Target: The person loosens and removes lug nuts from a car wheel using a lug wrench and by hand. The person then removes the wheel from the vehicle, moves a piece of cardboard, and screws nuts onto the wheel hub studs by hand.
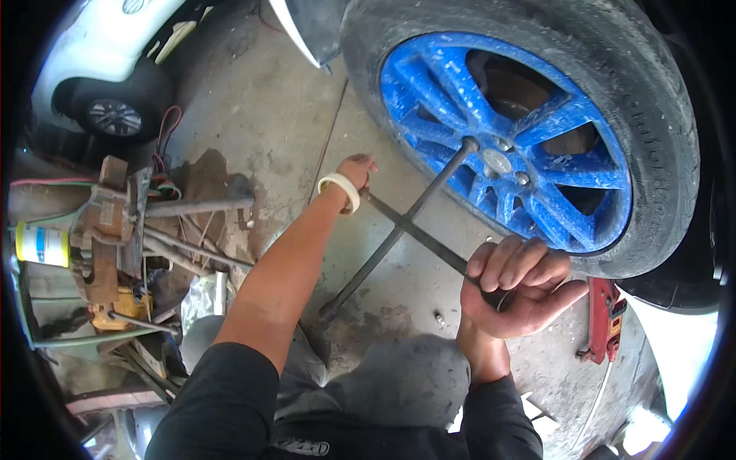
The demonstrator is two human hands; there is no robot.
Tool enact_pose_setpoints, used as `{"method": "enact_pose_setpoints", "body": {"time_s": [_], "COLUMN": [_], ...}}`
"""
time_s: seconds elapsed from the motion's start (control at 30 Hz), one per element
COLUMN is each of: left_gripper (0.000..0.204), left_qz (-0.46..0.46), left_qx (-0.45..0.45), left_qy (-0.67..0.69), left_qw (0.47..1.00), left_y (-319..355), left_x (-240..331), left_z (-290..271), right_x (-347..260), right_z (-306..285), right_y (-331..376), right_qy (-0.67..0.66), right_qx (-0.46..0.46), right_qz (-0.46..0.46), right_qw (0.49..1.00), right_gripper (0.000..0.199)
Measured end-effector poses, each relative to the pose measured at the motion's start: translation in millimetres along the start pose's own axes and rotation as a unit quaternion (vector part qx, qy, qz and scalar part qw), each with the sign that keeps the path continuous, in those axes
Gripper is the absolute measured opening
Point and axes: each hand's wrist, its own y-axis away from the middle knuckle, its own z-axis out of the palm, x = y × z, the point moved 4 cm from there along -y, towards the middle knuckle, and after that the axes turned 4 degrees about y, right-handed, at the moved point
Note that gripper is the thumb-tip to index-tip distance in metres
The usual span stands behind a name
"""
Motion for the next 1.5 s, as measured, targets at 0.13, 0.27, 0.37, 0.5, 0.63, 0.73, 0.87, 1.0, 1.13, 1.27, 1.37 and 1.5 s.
{"method": "enact_pose_setpoints", "body": {"time_s": [0.13,0.27,0.37,0.5,0.63,0.73,0.87,1.0,1.13,1.27,1.37,1.5], "left_gripper": [0.034,0.033,0.033,0.031,0.030,0.035,0.055,0.062,0.051,0.037,0.033,0.034], "left_qz": [-0.006,-0.006,0.002,-0.012,-0.012,-0.030,-0.150,-0.226,-0.095,-0.094,-0.086,-0.028], "left_qx": [-0.014,-0.009,0.007,0.015,0.000,0.031,0.154,-0.122,-0.233,-0.189,-0.223,-0.275], "left_qy": [0.027,0.009,0.015,0.075,0.059,0.122,0.165,0.170,0.054,0.131,0.186,0.204], "left_qw": [1.000,1.000,1.000,0.997,0.998,0.992,0.963,0.951,0.966,0.969,0.953,0.939], "left_y": [0.6,-4.8,-9.5,-3.8,-6.9,-1.9,65.2,173.0,207.7,221.4,251.7,276.0], "left_x": [2.4,-14.5,-21.9,-21.7,-5.5,-2.1,-9.0,13.3,35.5,8.9,-5.8,11.1], "left_z": [1.2,2.4,3.4,8.5,-3.4,-11.2,-5.6,19.9,51.2,64.0,62.3,60.6], "right_x": [-9.0,-5.1,-0.8,-2.5,-12.0,-11.8,-9.6,-19.3,-30.2,-35.6,-48.1,-81.1], "right_z": [-1.2,7.3,11.8,5.6,-9.0,-14.7,-15.4,-12.0,-7.5,-6.2,7.8,44.7], "right_y": [-5.9,-9.5,-10.6,-9.2,-3.1,3.0,6.9,9.2,16.7,25.2,34.3,36.4], "right_qy": [0.031,0.083,0.054,0.037,0.024,0.004,0.062,0.212,0.384,0.389,0.435,0.516], "right_qx": [-0.112,-0.133,-0.106,-0.137,-0.128,-0.079,-0.021,0.029,0.033,0.050,0.031,0.025], "right_qz": [0.046,0.080,0.084,0.091,0.124,0.140,0.176,0.221,0.257,0.277,0.287,0.267], "right_qw": [0.992,0.984,0.989,0.986,0.984,0.987,0.982,0.952,0.886,0.877,0.853,0.813], "right_gripper": [0.072,0.070,0.065,0.063,0.056,0.049,0.030,0.017,0.013,0.008,0.009,0.010]}}
